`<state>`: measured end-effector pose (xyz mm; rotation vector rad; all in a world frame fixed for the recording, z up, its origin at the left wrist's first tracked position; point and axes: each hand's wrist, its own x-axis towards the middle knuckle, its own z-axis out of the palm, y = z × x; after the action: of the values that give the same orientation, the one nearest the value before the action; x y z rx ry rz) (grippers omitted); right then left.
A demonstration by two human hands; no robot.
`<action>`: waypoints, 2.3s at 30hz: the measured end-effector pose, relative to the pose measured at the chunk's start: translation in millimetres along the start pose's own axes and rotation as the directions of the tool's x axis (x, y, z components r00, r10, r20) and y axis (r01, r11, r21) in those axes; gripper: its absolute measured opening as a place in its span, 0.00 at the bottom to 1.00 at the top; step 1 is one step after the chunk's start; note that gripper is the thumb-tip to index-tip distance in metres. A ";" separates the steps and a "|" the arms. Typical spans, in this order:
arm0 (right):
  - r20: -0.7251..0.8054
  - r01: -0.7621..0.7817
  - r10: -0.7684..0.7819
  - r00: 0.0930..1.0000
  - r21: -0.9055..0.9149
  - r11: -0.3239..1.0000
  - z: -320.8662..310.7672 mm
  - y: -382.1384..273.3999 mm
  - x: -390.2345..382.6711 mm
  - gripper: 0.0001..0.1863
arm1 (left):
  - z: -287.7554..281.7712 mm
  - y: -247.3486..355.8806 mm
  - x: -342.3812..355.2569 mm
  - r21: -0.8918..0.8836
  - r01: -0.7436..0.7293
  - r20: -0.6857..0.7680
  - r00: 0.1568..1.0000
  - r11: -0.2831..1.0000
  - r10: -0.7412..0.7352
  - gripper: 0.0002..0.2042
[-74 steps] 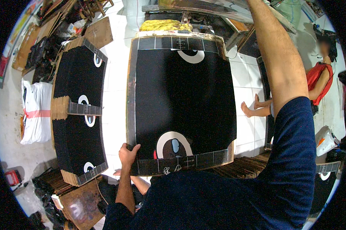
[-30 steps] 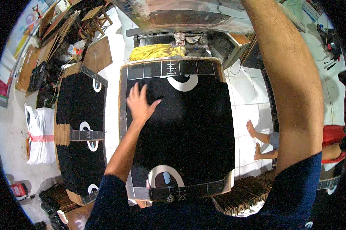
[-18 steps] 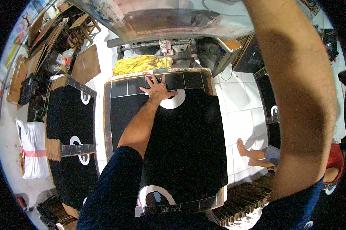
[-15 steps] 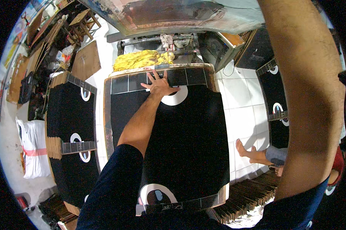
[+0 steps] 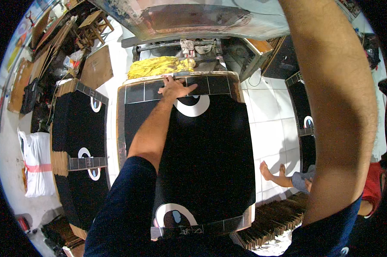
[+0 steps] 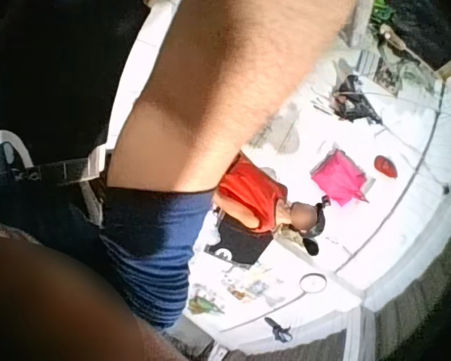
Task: The person uses a squeegee to pull ink across a screen printing frame placed over a black skateboard deck. They repeatedly lift the frame, inspect the deck, and reposition the frame to continue printing.
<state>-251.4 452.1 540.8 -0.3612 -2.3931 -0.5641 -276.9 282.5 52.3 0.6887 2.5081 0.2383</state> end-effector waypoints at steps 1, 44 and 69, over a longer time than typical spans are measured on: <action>0.010 -0.116 0.116 0.993 0.120 0.986 -9.7 -6.2 -21.1 0.21 | -0.2 -6.9 5.0 -0.034 0.002 -0.020 1.000 0.999 -0.003 0.53; 0.381 -0.100 -0.083 0.921 0.437 0.894 215.5 -153.1 -391.3 0.20 | 183.1 -133.4 -336.0 -0.162 -0.123 -0.625 0.780 0.979 -0.006 0.64; 0.365 -0.084 -0.048 0.930 0.337 0.938 255.2 -170.0 -388.4 0.24 | 180.6 -133.6 -335.5 -0.077 -0.104 -0.641 0.767 0.992 0.031 0.60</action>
<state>-159.6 383.3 59.5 -0.3553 -2.7821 -0.0529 8.1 -0.1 7.4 0.7451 3.0838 0.7457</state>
